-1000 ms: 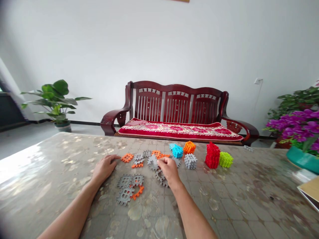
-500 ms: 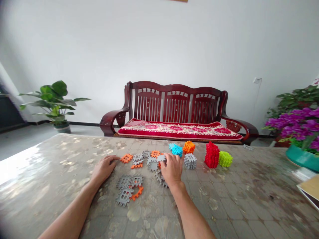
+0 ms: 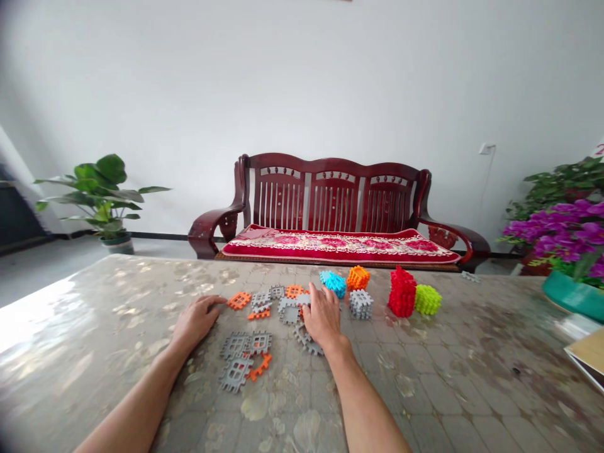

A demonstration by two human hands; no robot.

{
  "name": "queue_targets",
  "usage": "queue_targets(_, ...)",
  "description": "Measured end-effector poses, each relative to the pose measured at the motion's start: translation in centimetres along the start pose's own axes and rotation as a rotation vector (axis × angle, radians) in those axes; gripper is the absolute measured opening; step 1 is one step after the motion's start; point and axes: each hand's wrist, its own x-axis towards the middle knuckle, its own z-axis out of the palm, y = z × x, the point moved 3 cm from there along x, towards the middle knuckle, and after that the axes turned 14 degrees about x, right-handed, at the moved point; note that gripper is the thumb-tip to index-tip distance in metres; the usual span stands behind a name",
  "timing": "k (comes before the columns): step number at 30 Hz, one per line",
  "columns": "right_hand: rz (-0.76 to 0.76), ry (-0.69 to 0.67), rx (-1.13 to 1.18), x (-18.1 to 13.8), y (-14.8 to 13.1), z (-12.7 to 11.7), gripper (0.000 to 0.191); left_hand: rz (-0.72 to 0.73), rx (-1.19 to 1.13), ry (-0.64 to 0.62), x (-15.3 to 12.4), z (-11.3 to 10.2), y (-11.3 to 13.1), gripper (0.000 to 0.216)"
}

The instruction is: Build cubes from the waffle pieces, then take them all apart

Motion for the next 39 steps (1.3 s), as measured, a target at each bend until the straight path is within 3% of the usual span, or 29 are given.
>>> queue_targets(16, -0.057, 0.253, 0.2, -0.6, 0.2, -0.7, 0.061, 0.003, -0.016, 0.008, 0.2, 0.3, -0.2, 0.04)
queue_targets(21, -0.083, 0.436, 0.24, -1.2, 0.9, -2.1, 0.057, 0.014, 0.001, 0.017, 0.4, 0.4, -0.4, 0.04)
queue_targets(29, 0.174, 0.738, 0.093, -2.1, 6.3, -6.1, 0.064, 0.025, 0.027, 0.007, 0.4, 0.2, -0.4, 0.039)
queue_targets(34, 0.352, 0.728, 0.056, -2.8, 8.4, -7.0, 0.068, 0.021, 0.022, 0.025, 0.4, 0.1, -0.3, 0.038)
queue_targets(39, 0.392, 0.71, 0.073, -3.1, 8.8, -6.7, 0.07, 0.018, 0.022, 0.036, 0.4, 0.1, -0.4, 0.037)
